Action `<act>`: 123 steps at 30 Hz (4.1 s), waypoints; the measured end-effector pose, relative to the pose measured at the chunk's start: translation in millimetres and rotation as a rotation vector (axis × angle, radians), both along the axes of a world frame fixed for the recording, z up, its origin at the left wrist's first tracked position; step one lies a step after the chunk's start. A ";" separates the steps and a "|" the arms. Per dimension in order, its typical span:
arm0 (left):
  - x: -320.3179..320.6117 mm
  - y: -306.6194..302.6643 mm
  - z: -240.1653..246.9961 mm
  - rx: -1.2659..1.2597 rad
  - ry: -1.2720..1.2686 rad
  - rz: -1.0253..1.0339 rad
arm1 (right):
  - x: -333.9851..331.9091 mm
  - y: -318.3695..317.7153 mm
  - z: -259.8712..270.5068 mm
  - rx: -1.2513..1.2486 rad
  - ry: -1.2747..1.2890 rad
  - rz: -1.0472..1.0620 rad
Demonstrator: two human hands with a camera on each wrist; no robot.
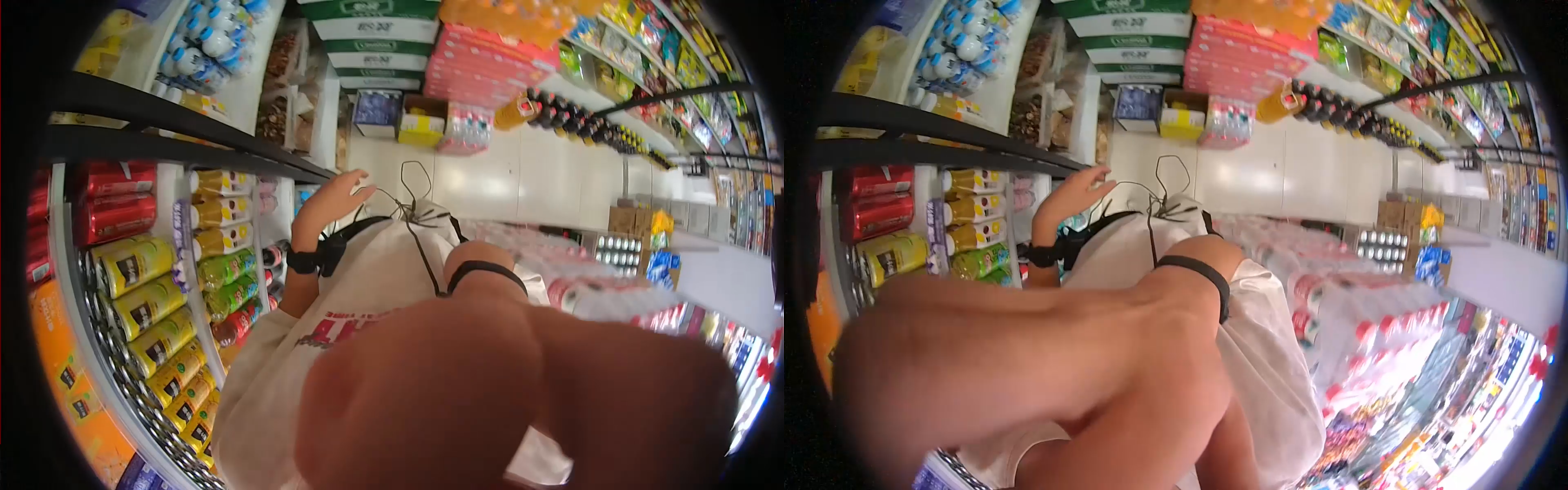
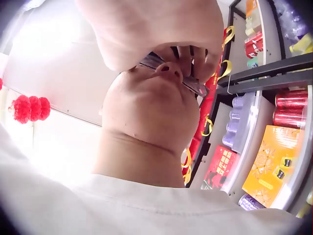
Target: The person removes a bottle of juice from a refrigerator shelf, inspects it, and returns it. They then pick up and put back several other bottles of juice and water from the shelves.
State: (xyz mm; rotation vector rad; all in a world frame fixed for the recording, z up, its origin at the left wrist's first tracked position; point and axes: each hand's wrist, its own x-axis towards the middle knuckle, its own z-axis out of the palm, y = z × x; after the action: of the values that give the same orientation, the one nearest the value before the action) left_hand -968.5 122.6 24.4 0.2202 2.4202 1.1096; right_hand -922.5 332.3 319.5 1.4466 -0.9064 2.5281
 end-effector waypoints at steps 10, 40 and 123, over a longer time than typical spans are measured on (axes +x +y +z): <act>-54.8 -36.4 -21.8 0.013 0.021 0.524 | -186.7 -15.3 -5.2 -0.009 0.094 0.412; 60.3 134.5 6.0 -0.032 -0.188 1.573 | -228.5 -46.9 -3.7 -0.205 -0.136 1.116; 18.0 241.6 136.2 0.033 0.911 2.208 | -111.2 -109.9 -111.3 0.919 0.181 2.046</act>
State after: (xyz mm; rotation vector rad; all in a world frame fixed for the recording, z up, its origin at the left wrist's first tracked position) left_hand -950.6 364.2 160.6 -3.1051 2.5093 1.7707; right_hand -1033.7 222.3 208.2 4.5354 -0.3554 2.1656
